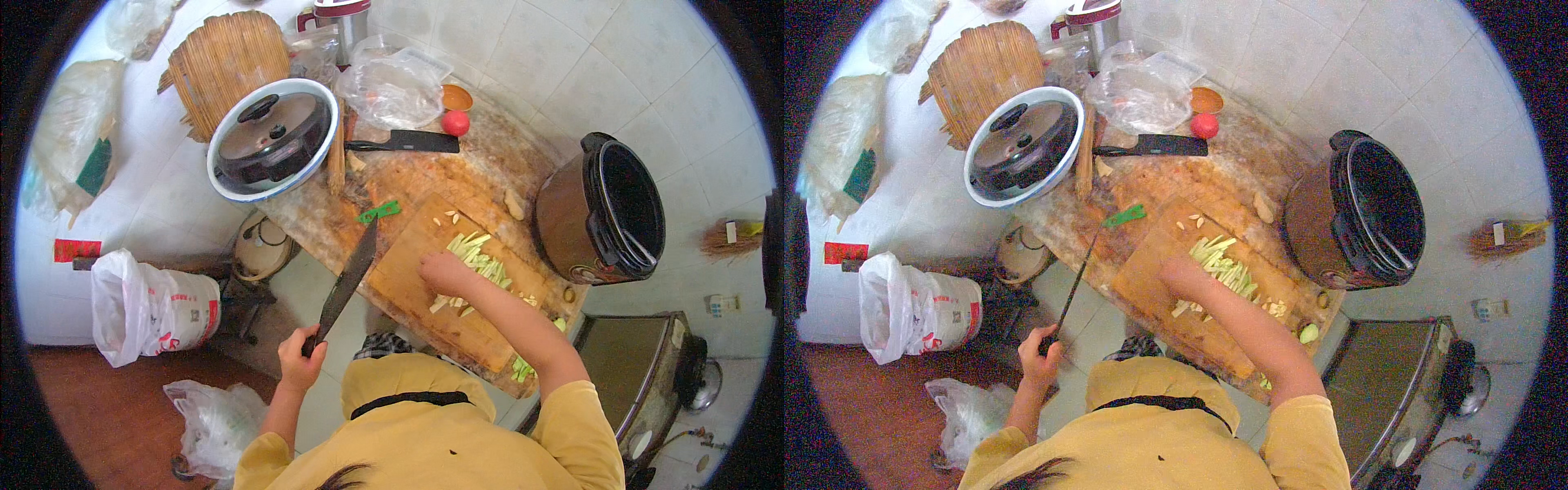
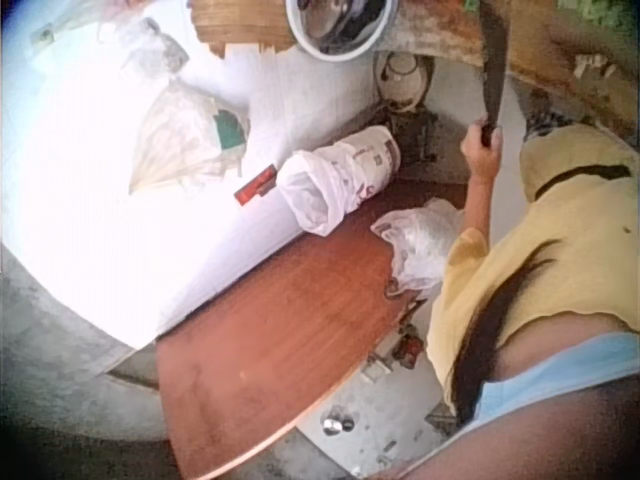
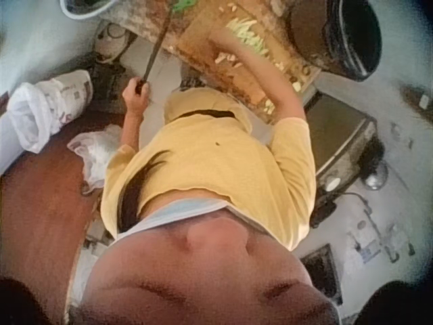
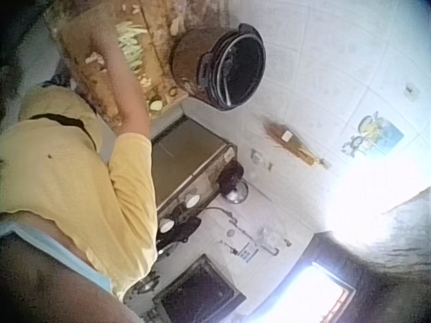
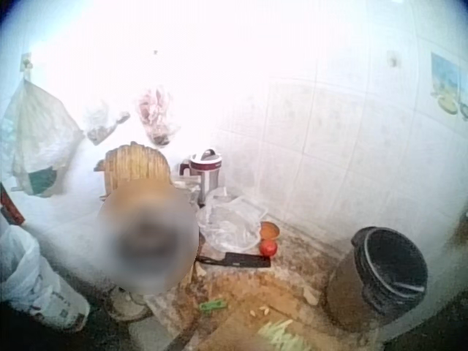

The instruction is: The person cuts a vegetable into slices and then into strips using a large knife on a wooden board. They then rinse a small green plastic tool under a running faucet in a sink.

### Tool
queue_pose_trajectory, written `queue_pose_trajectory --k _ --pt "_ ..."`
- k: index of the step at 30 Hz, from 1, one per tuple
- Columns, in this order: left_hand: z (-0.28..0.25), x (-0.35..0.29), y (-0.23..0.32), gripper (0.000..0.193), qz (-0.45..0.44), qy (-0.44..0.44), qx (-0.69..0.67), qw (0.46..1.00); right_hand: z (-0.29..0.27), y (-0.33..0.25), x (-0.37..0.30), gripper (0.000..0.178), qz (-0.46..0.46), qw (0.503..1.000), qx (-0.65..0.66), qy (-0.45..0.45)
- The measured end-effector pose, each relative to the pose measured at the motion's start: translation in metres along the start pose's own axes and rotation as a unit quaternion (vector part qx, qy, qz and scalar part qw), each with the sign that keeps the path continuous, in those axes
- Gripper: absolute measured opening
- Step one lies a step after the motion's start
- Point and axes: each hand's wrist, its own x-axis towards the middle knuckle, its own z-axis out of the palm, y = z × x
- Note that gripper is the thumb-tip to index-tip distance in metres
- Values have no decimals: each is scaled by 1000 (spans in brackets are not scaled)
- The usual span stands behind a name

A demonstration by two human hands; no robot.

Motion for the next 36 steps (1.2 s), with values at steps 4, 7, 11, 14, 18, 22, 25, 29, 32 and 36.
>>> queue_pose_trajectory --k 4,7,11,14,18,22,25,29,32,36 --pt "7 8 -2 26 27 -8 11 1000 -4 12 -9 13 -56 989 98 100" --pt "11 14 0 27 14 -27 5 1000 -13 17 -13 14 -42 966 202 154" --pt "13 20 2 26 13 -39 3 999 -23 49 -22 17 127 938 239 216" --pt "16 24 -3 25 15 -35 2 999 -25 78 -31 18 306 902 246 178" --pt "17 27 -2 23 3 -23 -13 1000 -1 95 -32 19 334 892 209 221" --pt "16 30 -1 23 -24 -38 -10 999 8 96 -20 17 372 887 219 162" --pt "18 33 -2 23 -17 -31 -7 999 -1 93 -16 14 340 886 281 145" --pt "19 35 -1 23 -25 -38 -7 999 -15 88 -13 13 292 919 259 49" --pt "20 35 1 24 -32 -41 -7 999 -26 79 -13 14 257 939 204 100" --pt "26 36 1 24 -53 -48 -9 997 21 73 25 19 65 978 167 107"
